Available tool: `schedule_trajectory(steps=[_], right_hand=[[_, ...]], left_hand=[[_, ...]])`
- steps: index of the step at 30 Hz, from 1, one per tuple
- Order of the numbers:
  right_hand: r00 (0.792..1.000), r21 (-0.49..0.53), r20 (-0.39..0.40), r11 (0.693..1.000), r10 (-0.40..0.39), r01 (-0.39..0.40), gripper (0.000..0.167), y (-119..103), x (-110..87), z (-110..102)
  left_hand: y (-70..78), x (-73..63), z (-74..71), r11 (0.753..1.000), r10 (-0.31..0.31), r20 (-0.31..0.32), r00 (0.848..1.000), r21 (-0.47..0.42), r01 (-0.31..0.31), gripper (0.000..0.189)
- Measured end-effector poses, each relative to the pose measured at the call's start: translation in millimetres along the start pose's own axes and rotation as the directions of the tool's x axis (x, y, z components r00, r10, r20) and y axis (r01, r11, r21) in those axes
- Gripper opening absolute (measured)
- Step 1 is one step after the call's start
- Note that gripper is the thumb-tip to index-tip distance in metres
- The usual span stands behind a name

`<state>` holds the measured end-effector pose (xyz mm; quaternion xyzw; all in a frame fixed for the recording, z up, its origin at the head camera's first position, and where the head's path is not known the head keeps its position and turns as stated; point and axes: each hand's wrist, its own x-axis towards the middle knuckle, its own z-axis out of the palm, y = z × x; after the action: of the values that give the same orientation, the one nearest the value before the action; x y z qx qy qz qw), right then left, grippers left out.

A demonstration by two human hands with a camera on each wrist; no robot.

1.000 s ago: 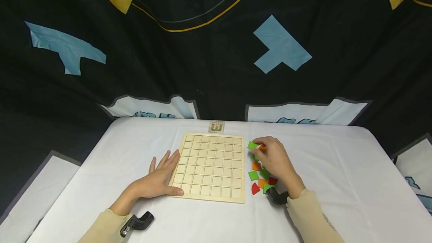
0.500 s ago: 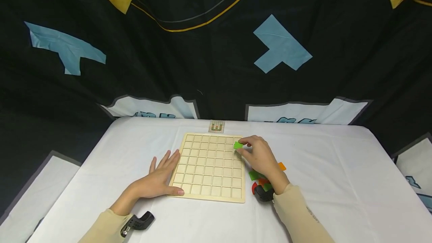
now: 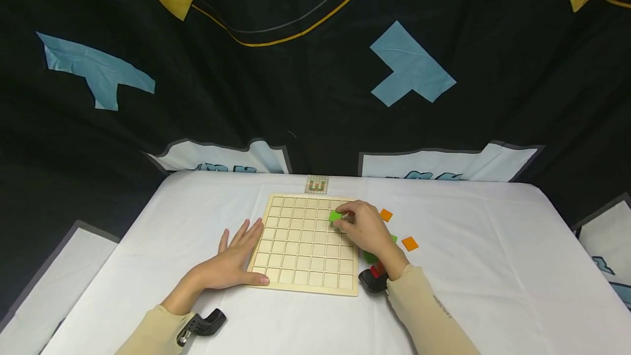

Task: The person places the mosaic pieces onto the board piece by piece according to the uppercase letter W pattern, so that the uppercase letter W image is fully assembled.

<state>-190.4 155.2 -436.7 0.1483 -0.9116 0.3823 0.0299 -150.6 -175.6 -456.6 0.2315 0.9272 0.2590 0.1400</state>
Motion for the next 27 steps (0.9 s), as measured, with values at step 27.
schedule_trajectory(steps=[27], right_hand=[[0.994,-0.078,0.104,0.997,0.021,-0.013,0.026,12,5.9,9]], left_hand=[[-0.4,1.1,1.1,1.000,-0.011,0.006,1.000,0.011,0.011,0.128]])
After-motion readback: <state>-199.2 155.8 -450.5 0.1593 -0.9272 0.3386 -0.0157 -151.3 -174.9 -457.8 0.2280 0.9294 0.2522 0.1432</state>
